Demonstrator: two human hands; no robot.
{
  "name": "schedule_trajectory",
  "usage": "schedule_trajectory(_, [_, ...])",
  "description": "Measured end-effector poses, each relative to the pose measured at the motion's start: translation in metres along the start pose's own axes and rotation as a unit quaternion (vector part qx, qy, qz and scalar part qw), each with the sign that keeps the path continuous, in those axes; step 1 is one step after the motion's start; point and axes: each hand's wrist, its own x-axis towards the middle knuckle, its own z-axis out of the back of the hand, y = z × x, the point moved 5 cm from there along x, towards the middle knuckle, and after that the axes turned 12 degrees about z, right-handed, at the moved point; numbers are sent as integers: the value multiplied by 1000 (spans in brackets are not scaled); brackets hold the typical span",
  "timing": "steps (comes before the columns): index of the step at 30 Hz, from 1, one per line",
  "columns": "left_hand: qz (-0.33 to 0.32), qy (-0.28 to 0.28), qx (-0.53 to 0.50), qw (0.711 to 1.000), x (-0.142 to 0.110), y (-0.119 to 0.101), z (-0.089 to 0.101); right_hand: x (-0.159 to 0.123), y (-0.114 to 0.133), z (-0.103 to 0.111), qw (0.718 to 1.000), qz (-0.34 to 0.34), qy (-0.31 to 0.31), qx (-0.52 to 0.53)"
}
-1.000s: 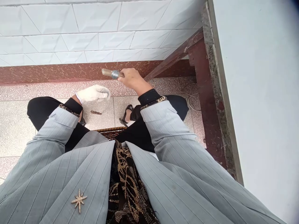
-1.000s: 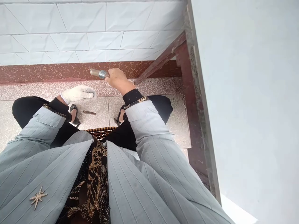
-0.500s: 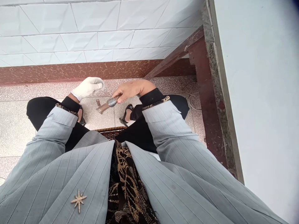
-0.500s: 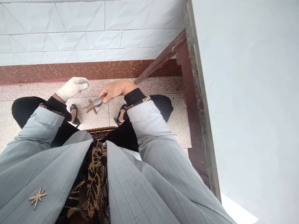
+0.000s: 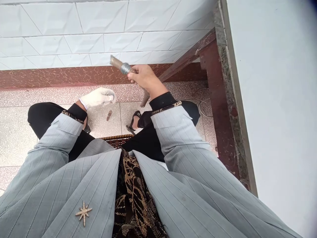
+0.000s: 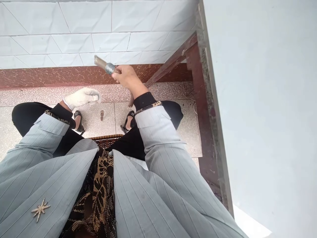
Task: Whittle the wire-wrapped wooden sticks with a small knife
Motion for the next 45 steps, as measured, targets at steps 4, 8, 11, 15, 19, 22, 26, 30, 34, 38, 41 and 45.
schedule_trajectory(4, [-1,-2,13,1000,-2,-3,0,2,2,-2,982,-17,-27,-183])
schedule_trajectory(8, [7,-40,38,998,-4,-3,6,-2,10,-17,962,-7,70,-264])
schedule_trajectory(11, [21,-101,68,992,-5,-2,14,-7,14,-32,945,14,166,-282])
schedule_trajectory(15, [42,-167,92,981,-6,1,23,-14,22,-52,928,61,278,-240])
schedule_trajectory(19, [49,-192,78,977,-6,3,31,-23,41,-59,919,125,338,-161])
schedule_trajectory(22, [51,-208,63,975,-4,7,36,-30,57,-49,927,169,322,-92])
schedule_trajectory(26, [61,-173,39,982,2,12,31,-31,63,-15,976,153,150,-32])
schedule_trajectory(30, [46,-57,17,997,5,9,10,-22,40,12,996,61,-50,44])
schedule_trajectory(34, [15,9,-17,1000,1,2,0,-10,15,17,987,1,-143,73])
schedule_trajectory(38, [-8,35,-38,999,-3,-3,0,-4,6,9,989,-29,-130,-56])
schedule_trajectory(41, [-33,27,-52,998,-6,-6,4,-3,10,-6,978,-22,-42,-201])
schedule_trajectory(45, [-25,-47,-50,997,-10,-6,15,-8,19,-31,952,37,151,-265])
